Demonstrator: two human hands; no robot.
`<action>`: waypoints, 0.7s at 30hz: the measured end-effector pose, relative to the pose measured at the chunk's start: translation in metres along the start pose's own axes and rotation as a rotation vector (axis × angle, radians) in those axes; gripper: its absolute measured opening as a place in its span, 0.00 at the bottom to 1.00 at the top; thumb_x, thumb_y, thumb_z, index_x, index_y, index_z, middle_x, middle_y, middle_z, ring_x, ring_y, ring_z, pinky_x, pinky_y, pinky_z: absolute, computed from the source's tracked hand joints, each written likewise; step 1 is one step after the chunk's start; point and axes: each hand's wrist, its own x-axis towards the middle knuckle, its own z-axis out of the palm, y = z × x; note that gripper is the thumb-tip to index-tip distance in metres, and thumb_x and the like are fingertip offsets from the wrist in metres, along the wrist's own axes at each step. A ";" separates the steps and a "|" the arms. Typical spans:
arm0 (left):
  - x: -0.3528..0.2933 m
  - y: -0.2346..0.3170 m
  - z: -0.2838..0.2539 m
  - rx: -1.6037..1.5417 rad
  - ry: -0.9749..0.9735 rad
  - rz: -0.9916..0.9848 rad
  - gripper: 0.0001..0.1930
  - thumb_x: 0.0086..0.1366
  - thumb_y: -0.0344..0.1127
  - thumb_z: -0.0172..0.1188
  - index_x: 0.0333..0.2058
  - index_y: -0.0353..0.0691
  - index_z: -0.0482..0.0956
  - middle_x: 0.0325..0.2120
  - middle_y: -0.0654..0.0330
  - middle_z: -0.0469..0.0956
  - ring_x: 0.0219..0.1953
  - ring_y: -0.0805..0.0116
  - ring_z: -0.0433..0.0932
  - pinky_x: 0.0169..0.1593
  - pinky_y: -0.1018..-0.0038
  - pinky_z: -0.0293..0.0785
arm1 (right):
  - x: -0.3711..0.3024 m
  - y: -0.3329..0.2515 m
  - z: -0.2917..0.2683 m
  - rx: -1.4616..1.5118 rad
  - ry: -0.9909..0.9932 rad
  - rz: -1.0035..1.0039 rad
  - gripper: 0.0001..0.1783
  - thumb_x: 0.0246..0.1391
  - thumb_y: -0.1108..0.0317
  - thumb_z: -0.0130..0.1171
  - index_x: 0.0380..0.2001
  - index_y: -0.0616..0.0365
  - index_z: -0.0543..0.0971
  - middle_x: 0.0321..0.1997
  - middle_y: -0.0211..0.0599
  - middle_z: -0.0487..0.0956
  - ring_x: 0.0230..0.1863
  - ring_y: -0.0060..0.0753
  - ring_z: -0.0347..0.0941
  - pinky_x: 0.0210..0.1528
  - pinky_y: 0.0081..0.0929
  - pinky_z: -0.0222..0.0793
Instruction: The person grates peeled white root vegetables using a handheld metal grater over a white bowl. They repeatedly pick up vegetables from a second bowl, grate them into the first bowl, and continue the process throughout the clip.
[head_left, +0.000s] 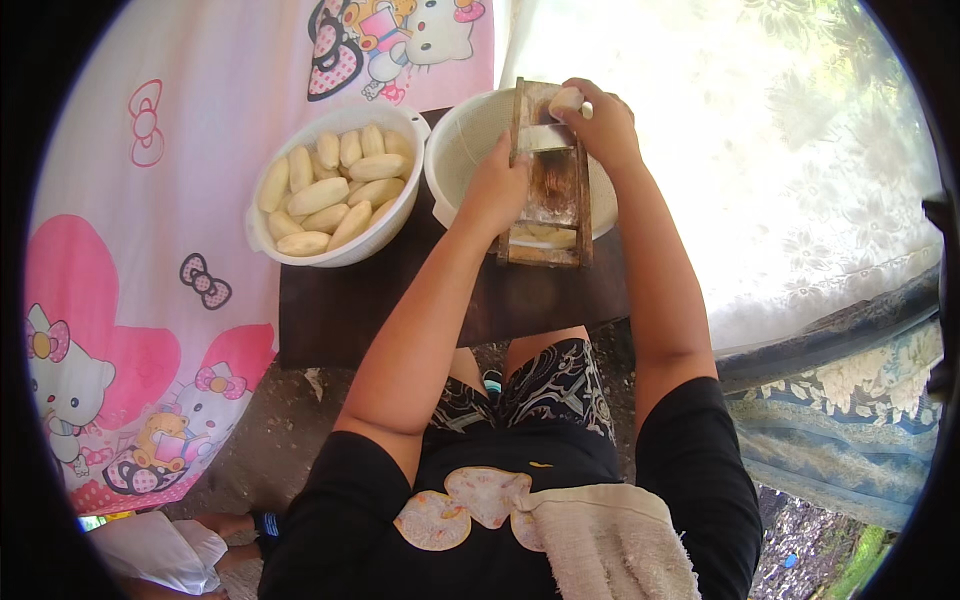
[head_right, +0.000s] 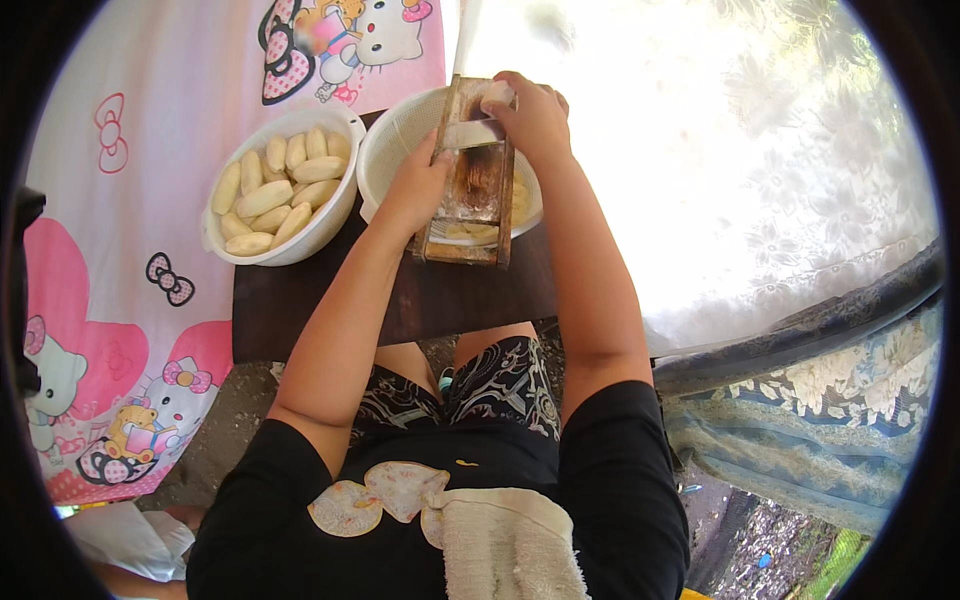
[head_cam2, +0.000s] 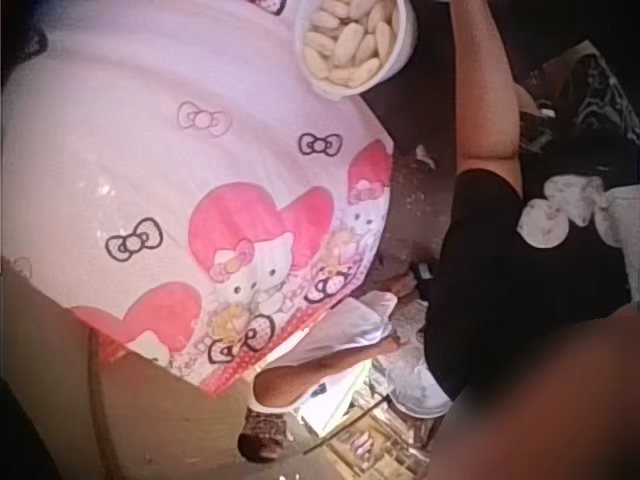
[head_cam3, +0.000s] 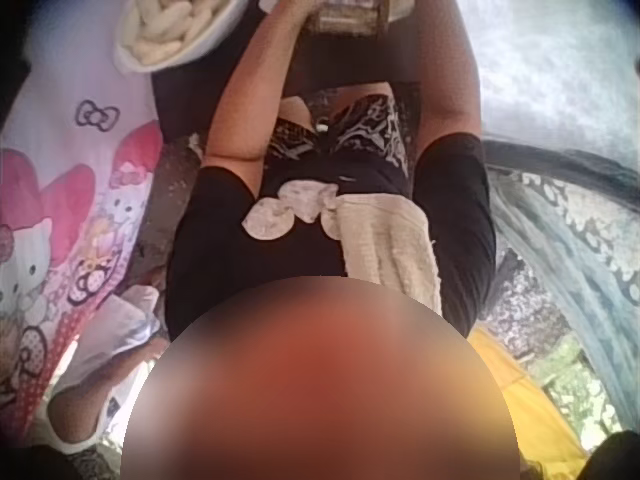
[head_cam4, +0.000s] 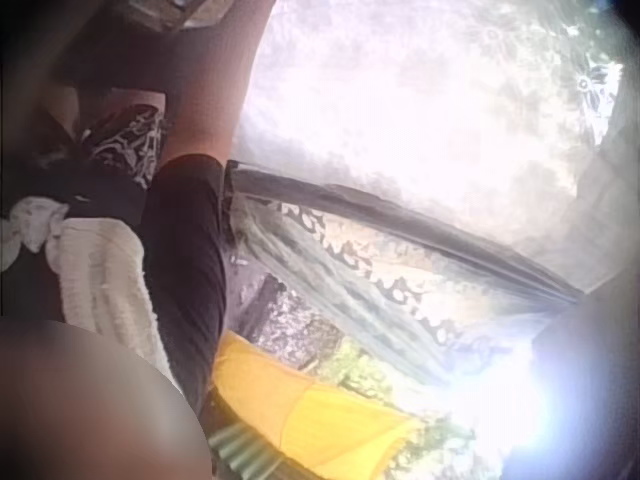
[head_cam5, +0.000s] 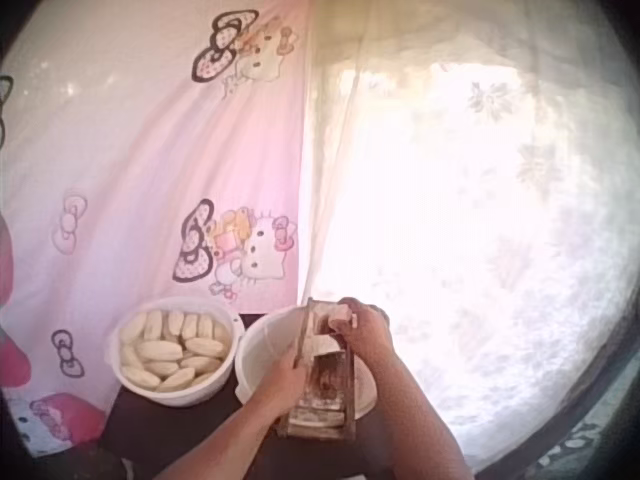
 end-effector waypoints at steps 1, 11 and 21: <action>0.000 0.001 -0.001 0.002 -0.012 -0.012 0.30 0.69 0.41 0.45 0.65 0.31 0.55 0.56 0.35 0.67 0.60 0.43 0.66 0.63 0.62 0.60 | 0.009 0.003 0.002 0.001 0.000 0.006 0.21 0.49 0.58 0.61 0.48 0.50 0.77 0.40 0.43 0.81 0.50 0.47 0.71 0.62 0.39 0.55; 0.000 -0.005 0.000 -0.037 -0.006 -0.058 0.31 0.68 0.42 0.45 0.65 0.31 0.55 0.56 0.34 0.67 0.60 0.43 0.66 0.63 0.61 0.60 | -0.078 -0.033 -0.027 0.147 -0.084 -0.090 0.23 0.42 0.71 0.65 0.46 0.53 0.79 0.42 0.40 0.80 0.52 0.45 0.71 0.57 0.40 0.62; -0.002 0.006 -0.004 -0.005 -0.004 -0.073 0.30 0.68 0.42 0.45 0.64 0.30 0.55 0.56 0.34 0.66 0.60 0.42 0.65 0.63 0.61 0.59 | -0.024 -0.012 -0.011 0.076 -0.076 -0.057 0.20 0.47 0.62 0.62 0.46 0.54 0.78 0.45 0.40 0.79 0.53 0.46 0.70 0.59 0.41 0.59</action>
